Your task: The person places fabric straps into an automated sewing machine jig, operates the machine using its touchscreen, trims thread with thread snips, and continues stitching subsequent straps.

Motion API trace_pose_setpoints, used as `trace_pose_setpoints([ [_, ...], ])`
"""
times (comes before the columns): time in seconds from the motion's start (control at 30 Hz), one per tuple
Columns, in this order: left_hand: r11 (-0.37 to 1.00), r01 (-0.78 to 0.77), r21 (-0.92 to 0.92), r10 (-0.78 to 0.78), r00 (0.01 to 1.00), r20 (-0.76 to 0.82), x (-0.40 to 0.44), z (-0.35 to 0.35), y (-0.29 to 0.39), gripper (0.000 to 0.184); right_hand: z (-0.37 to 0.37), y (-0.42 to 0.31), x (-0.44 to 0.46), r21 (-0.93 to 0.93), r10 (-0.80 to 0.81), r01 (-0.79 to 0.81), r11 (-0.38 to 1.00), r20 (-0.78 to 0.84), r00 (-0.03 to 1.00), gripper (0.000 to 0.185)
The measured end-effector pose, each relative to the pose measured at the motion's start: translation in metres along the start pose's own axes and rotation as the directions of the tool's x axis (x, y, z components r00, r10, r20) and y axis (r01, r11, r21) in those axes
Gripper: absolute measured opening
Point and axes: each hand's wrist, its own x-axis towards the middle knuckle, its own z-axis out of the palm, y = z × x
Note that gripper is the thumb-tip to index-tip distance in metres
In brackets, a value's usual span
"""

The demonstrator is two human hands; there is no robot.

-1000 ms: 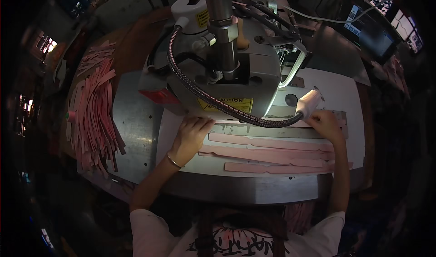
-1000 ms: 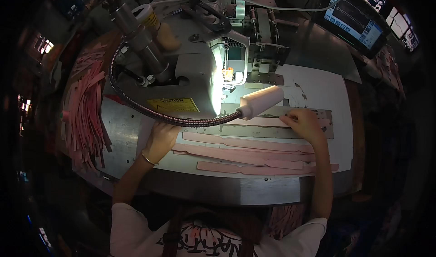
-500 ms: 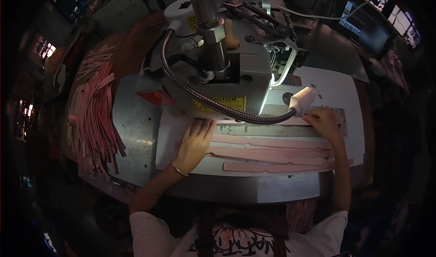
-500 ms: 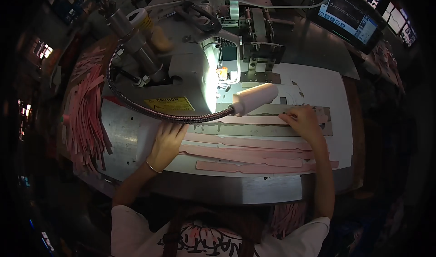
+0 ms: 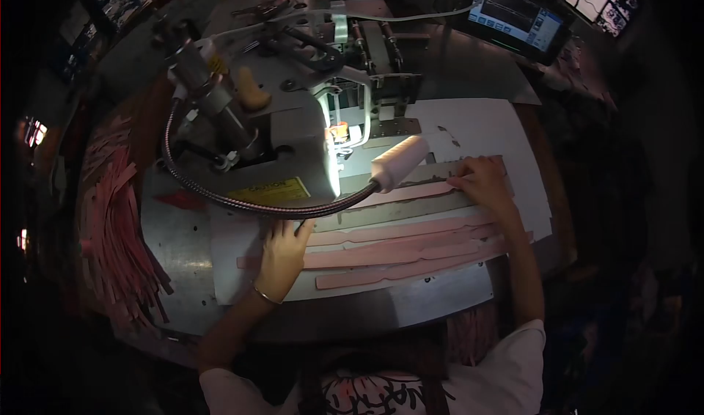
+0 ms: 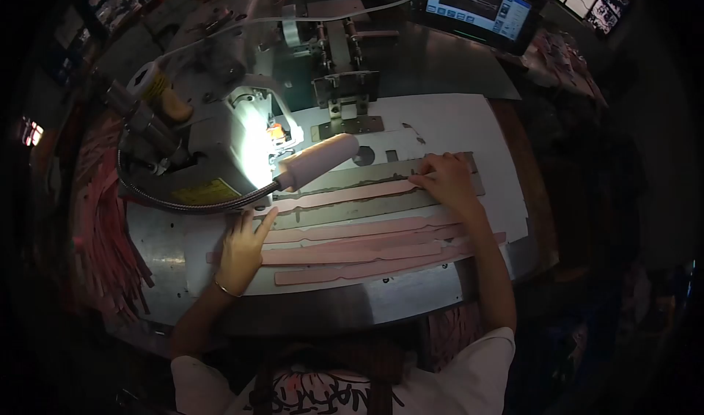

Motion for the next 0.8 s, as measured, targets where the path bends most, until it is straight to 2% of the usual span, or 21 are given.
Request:
trace_pose_setpoints([
  [0.07, 1.0, -0.003, -0.031, 0.003, 1.0, -0.006, 0.001, 0.004, 0.003, 0.064, 0.003, 0.001, -0.003, -0.015, -0.009, 0.008, 1.0, -0.047, 0.999, 0.022],
  [0.13, 0.959, -0.043, -0.282, 0.019, 0.996, -0.088, 0.004, 0.008, 0.006, 0.068, 0.001, 0.0, -0.004, -0.046, -0.036, 0.036, 0.998, -0.01, 0.999, 0.021],
  [0.17, 0.955, -0.061, -0.29, 0.034, 0.995, -0.095, 0.005, 0.008, 0.008, 0.068, 0.001, 0.001, -0.007, -0.057, -0.021, 0.02, 0.998, -0.017, 1.0, 0.021],
  [0.23, 0.974, -0.043, -0.223, 0.034, 0.998, -0.045, 0.006, 0.004, 0.011, 0.068, 0.002, 0.003, -0.017, -0.178, -0.12, 0.084, 0.98, -0.198, 0.973, 0.024],
  [0.3, 0.988, -0.023, -0.151, 0.023, 1.0, -0.001, 0.007, 0.0, 0.012, 0.068, 0.0, 0.004, -0.03, -0.311, -0.244, 0.132, 0.941, -0.353, 0.903, 0.028],
  [0.37, 0.991, -0.049, -0.123, 0.046, 0.999, -0.027, 0.006, 0.001, 0.01, 0.067, -0.003, 0.006, -0.056, -0.116, -0.122, 0.103, 0.988, -0.169, 0.978, 0.035],
  [0.47, 0.996, -0.093, -0.007, 0.092, 0.993, -0.067, 0.008, 0.004, 0.009, 0.065, 0.008, 0.01, -0.076, -0.178, -0.179, 0.151, 0.972, -0.156, 0.971, 0.034],
  [0.57, 0.993, -0.106, -0.055, 0.103, 0.993, -0.052, 0.012, 0.001, 0.013, 0.064, 0.003, 0.009, -0.074, -0.194, -0.114, 0.085, 0.977, -0.144, 0.983, 0.035],
  [0.73, 0.995, -0.036, -0.094, 0.035, 0.999, -0.011, 0.004, 0.0, 0.011, 0.065, 0.009, 0.007, -0.055, -0.152, -0.066, 0.044, 0.987, -0.144, 0.987, 0.036],
  [0.8, 0.993, -0.02, -0.118, 0.019, 1.0, -0.01, 0.007, 0.004, 0.01, 0.067, 0.013, 0.011, -0.053, -0.16, -0.008, -0.036, 0.986, -0.265, 0.964, 0.032],
])
